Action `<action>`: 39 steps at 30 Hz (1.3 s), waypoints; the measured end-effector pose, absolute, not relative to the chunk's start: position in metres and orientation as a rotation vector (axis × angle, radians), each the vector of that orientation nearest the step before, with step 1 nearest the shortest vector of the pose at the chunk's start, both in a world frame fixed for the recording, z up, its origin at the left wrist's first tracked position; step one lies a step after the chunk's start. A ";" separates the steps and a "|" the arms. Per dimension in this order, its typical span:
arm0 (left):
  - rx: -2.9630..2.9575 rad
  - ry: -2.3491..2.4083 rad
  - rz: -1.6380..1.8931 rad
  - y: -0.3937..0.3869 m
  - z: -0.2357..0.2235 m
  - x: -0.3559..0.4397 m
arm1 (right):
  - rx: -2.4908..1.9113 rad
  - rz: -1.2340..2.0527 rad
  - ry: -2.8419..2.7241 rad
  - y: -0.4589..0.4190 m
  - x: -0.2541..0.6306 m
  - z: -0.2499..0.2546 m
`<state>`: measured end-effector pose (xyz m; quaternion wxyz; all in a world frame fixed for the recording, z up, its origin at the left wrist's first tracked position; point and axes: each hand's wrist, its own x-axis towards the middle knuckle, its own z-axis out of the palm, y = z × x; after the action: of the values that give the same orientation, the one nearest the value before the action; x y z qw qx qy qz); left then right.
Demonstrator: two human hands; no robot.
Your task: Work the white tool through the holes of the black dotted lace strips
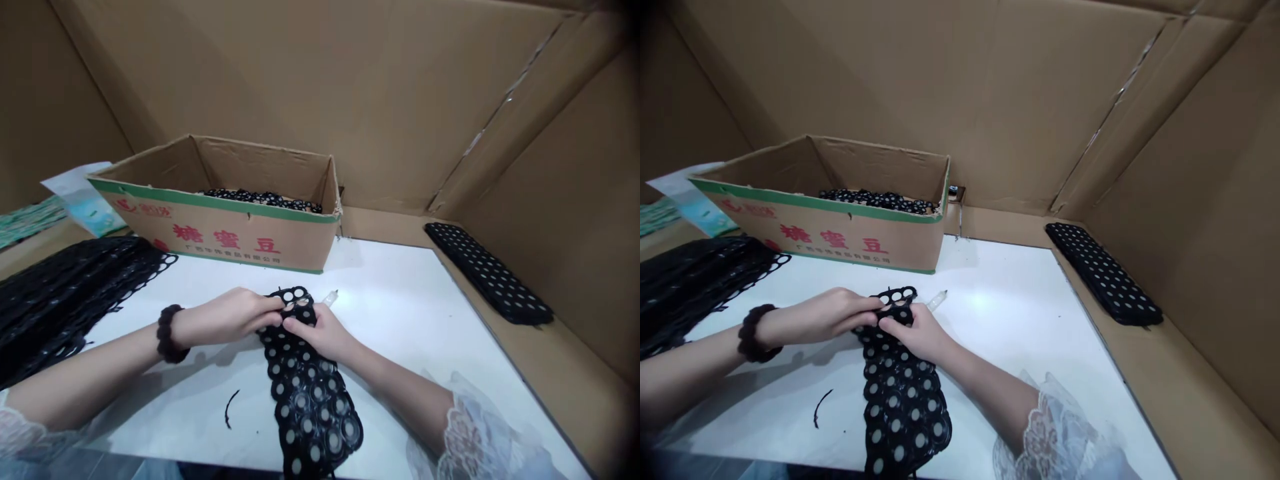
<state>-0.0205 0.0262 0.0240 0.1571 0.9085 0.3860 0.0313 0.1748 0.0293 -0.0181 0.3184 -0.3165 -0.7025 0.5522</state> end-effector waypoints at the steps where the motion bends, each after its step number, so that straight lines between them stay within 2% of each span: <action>1: 2.519 1.094 0.118 0.029 0.028 -0.022 | -0.848 1.454 -1.847 0.029 0.175 -0.018; 4: 2.471 1.261 0.341 0.038 0.052 -0.032 | -0.882 1.451 -1.830 0.027 0.176 -0.019; 8: 2.500 2.034 1.223 0.068 0.104 -0.057 | -0.899 1.463 -1.796 0.026 0.176 -0.022; 9: 2.518 2.159 1.287 0.079 0.116 -0.063 | -0.912 1.470 -1.775 0.026 0.176 -0.023; 13: 2.659 2.291 0.927 0.102 0.139 -0.068 | -0.880 1.479 -1.718 0.027 0.177 -0.024; 16: 2.834 2.135 1.066 0.079 0.115 -0.052 | -0.813 1.474 -1.706 0.028 0.176 -0.021; 19: 3.095 1.518 0.368 0.043 0.069 -0.035 | -0.780 1.460 -1.679 0.028 0.175 -0.019; 22: 2.889 1.297 0.090 0.022 0.036 -0.028 | -0.779 1.455 -1.674 0.028 0.173 -0.021; 24: 2.700 1.243 0.114 0.019 0.034 -0.026 | -0.834 1.473 -1.673 0.028 0.173 -0.023; 27: 2.491 1.320 0.319 0.030 0.059 -0.030 | -0.918 1.508 -1.673 0.026 0.174 -0.026; 29: 2.436 1.620 0.691 0.048 0.084 -0.039 | -0.927 1.520 -1.680 0.025 0.174 -0.026; 31: 2.450 2.041 1.246 0.076 0.108 -0.055 | -0.935 1.514 -1.670 0.024 0.175 -0.025; 33: 2.527 2.237 1.473 0.108 0.124 -0.072 | -0.928 1.501 -1.650 0.024 0.175 -0.023; 36: 2.672 2.091 0.933 0.136 0.130 -0.082 | -0.830 1.522 -1.672 0.024 0.176 -0.019; 37: 2.697 2.059 0.917 0.135 0.128 -0.079 | -0.801 1.538 -1.693 0.024 0.177 -0.018; 39: 2.757 1.999 1.161 0.118 0.116 -0.063 | -0.798 1.560 -1.734 0.024 0.177 -0.018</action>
<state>-0.0629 0.1179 0.1163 -0.2263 0.7465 0.5410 0.3144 0.1769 0.0244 -0.0180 0.3318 -0.3054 -0.6635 0.5970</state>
